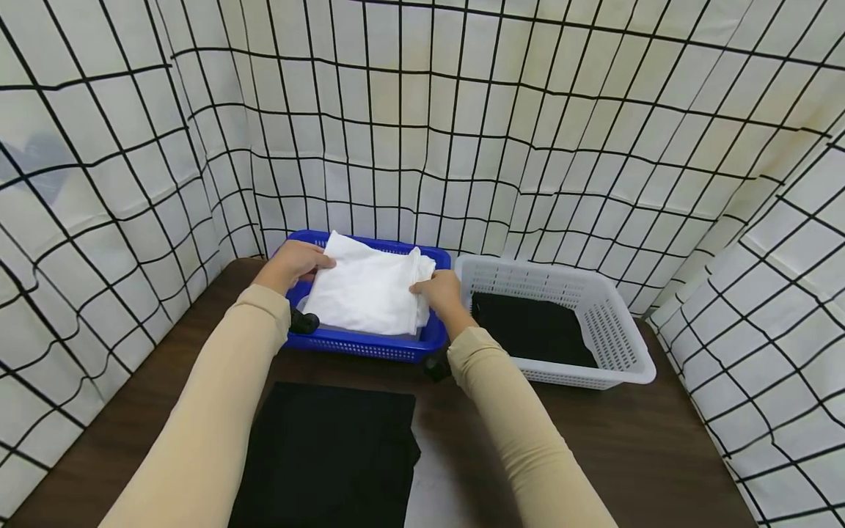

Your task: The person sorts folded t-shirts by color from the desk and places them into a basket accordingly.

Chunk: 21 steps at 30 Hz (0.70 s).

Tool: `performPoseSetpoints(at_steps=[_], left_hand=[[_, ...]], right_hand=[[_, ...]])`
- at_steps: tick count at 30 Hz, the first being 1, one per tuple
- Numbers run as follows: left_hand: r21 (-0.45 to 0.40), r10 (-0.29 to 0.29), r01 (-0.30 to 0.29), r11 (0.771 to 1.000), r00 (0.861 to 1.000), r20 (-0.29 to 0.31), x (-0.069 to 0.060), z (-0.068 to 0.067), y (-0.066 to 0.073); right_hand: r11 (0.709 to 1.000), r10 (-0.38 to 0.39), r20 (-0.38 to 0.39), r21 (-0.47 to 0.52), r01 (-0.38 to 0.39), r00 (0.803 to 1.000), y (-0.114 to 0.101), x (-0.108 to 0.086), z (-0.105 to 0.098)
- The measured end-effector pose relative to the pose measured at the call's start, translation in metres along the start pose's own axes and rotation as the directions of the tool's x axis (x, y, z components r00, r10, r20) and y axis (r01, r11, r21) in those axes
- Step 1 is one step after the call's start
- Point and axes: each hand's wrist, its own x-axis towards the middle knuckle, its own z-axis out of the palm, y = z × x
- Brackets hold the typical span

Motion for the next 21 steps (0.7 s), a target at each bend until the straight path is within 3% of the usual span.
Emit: performPoseSetpoints(at_steps=[6,16,21], left_hand=[[0.002,-0.015,0.015,1.000,1.000,-0.011,0.003,0.005,-0.006],[0.018,0.005,-0.005,1.000,0.999,-0.042,0.008,0.017,-0.012],[0.001,0.019,-0.019,1.000,0.999,-0.029,0.010,0.018,-0.015]], right_hand=[[1.000,-0.002,-0.016,-0.005,0.002,1.000,0.005,-0.001,0.007],[0.997,-0.029,-0.051,-0.067,0.026,0.998,0.008,-0.005,0.017],[0.994,-0.042,-0.068,-0.104,0.035,0.997,0.009,-0.005,0.021]])
